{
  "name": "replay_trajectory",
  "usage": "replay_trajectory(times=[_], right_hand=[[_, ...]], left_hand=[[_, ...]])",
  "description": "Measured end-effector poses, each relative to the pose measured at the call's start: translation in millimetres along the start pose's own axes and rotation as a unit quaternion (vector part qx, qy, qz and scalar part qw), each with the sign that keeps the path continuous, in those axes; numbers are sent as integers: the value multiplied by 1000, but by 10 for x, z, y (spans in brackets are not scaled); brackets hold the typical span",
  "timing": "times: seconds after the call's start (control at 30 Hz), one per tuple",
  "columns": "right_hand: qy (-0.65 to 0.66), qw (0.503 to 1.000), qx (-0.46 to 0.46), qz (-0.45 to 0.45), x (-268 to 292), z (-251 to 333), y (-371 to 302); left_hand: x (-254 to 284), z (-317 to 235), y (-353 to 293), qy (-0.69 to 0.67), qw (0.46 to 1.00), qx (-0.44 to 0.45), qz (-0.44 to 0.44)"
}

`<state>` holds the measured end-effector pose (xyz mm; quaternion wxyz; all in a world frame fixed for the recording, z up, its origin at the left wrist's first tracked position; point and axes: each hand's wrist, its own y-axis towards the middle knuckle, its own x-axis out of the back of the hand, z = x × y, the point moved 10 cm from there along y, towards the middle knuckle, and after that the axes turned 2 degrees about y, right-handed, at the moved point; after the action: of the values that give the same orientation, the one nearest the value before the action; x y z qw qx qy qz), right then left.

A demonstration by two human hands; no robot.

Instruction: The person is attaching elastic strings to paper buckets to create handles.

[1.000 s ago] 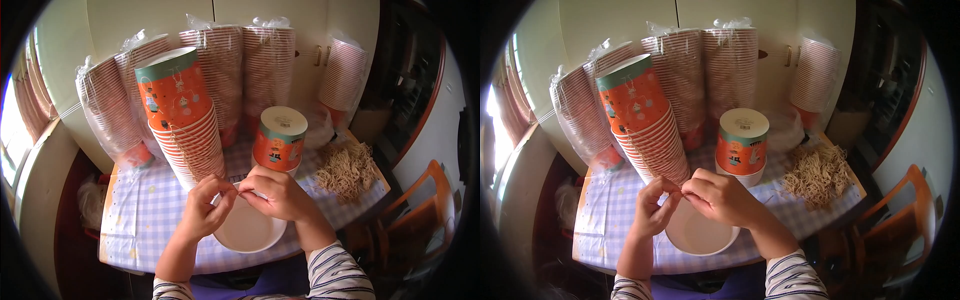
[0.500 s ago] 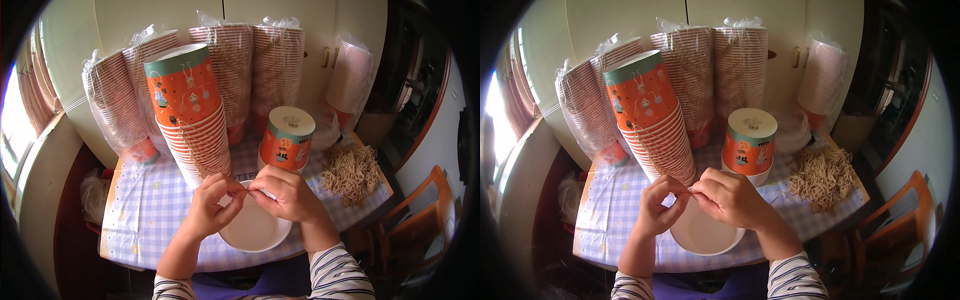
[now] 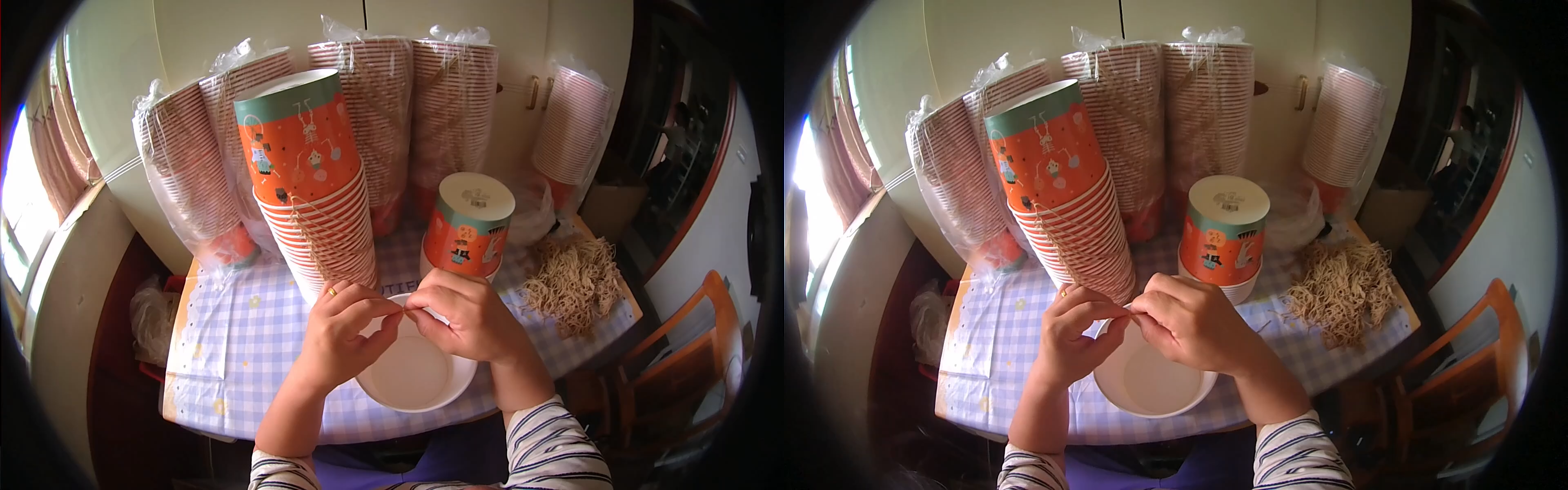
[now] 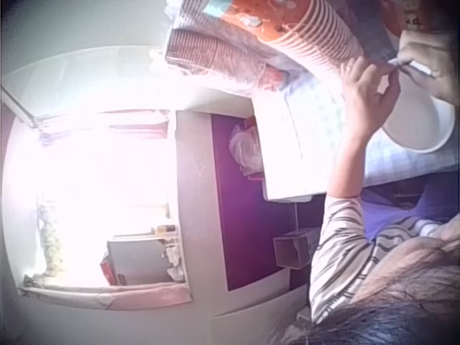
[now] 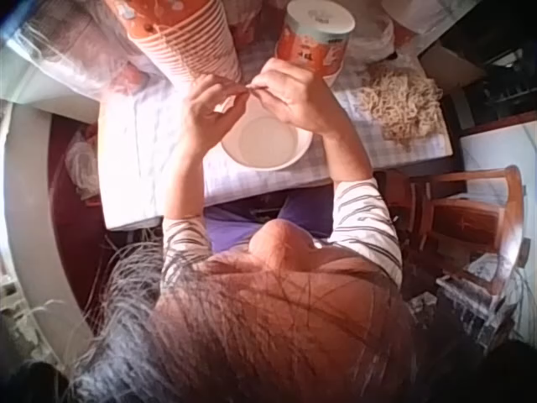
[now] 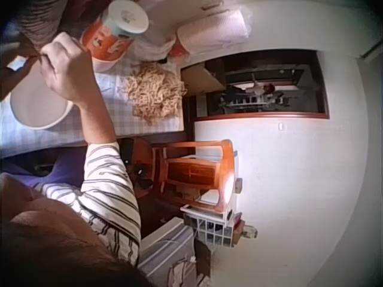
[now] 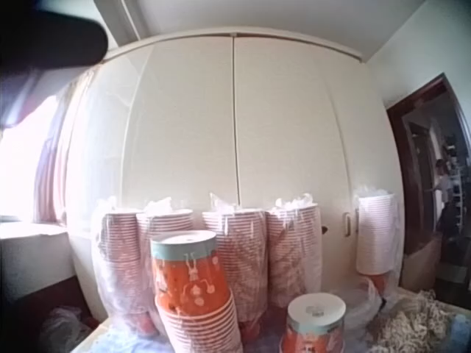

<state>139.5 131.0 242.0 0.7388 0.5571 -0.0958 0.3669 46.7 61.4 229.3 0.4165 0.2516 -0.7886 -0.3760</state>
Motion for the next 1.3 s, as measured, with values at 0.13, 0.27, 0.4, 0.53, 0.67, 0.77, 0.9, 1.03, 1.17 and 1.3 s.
replay_trajectory(times=[0.13, 0.27, 0.4, 0.53, 0.67, 0.77, 0.9, 1.03, 1.17, 1.3], right_hand=[[10, 1000, -18, 14, -27, -43, -5], [79, 996, -47, 10, -71, -131, -2], [114, 991, -75, -2, -135, -312, -55], [88, 980, -168, 65, -241, -479, -160], [60, 972, -175, 147, -533, -469, -226], [-12, 975, -145, 171, -720, -525, -265], [-78, 970, -166, 161, -759, -641, -251], [-119, 972, -152, 136, -739, -627, -214], [-131, 968, -162, 142, -768, -628, -194], [-146, 965, -160, 146, -802, -627, -198]], left_hand=[[4, -73, 4, 50, 998, -45, -9], [13, -78, 6, 58, 997, -53, -10], [-21, 48, -60, 32, 999, -42, 10], [-97, 834, -415, -143, 969, 201, 10], [-307, 1325, -763, -238, 919, 314, 21], [-516, 1409, -855, -332, 875, 347, 57], [-591, 1379, -875, -332, 870, 356, 73], [-634, 1403, -868, -312, 878, 348, 97], [-668, 1401, -872, -329, 869, 356, 100], [-697, 1424, -910, -329, 864, 364, 112]])
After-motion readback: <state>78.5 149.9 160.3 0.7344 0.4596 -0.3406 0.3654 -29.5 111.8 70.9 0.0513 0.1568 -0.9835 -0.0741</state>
